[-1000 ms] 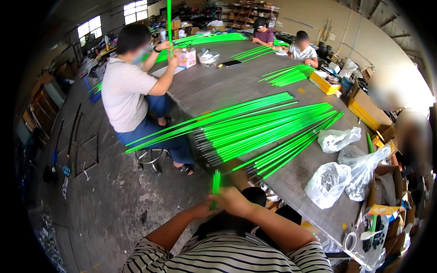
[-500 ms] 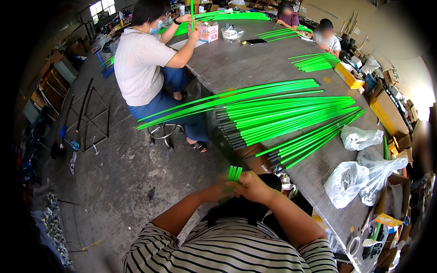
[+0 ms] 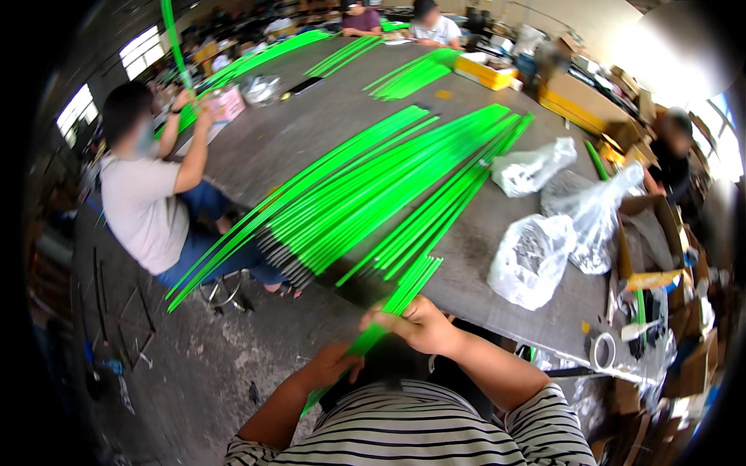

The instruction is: The person unpacks small metal fittings from a cardboard box and plastic bags. They then pick up long green poles and attach the metal fittings to the ends of the poles by hand.

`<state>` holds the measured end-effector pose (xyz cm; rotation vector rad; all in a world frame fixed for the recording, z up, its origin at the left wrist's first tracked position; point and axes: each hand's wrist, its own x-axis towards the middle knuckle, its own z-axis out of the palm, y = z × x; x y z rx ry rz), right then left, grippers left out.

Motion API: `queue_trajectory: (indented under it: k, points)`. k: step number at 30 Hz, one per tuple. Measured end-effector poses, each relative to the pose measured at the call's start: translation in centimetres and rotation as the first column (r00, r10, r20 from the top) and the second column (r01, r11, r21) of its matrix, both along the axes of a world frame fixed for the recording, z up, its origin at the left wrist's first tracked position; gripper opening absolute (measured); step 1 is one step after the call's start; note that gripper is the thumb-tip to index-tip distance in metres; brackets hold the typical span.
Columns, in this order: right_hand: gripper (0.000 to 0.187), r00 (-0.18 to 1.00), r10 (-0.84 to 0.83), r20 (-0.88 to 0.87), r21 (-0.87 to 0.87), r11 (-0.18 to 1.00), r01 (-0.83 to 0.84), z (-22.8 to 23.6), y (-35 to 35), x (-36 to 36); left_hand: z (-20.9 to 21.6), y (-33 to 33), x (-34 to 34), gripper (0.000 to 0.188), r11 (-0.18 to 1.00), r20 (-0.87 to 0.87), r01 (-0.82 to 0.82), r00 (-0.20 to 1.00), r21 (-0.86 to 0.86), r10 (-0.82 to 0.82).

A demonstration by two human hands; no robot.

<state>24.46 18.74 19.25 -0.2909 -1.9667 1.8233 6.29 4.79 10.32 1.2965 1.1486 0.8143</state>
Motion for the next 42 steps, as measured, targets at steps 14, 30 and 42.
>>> queue_trajectory:
  k: [14,30,42]
  points:
    - [0.024,0.938,-0.317,0.140,0.412,0.880,0.236,3.3,8.2,14.0,0.6,3.4,5.1,0.021,0.956,0.184,0.002,0.981,-0.294,0.055]
    - [0.008,0.408,-0.905,0.120,0.908,0.266,0.323,-5.8,17.4,16.9,-0.2,7.3,8.0,0.021,0.942,0.219,0.026,0.974,-0.335,0.051]
    - [0.010,0.816,-0.574,-0.072,0.016,0.817,0.576,0.7,15.3,20.5,-0.4,8.5,8.4,0.020,0.929,0.153,0.006,0.987,-0.370,0.054]
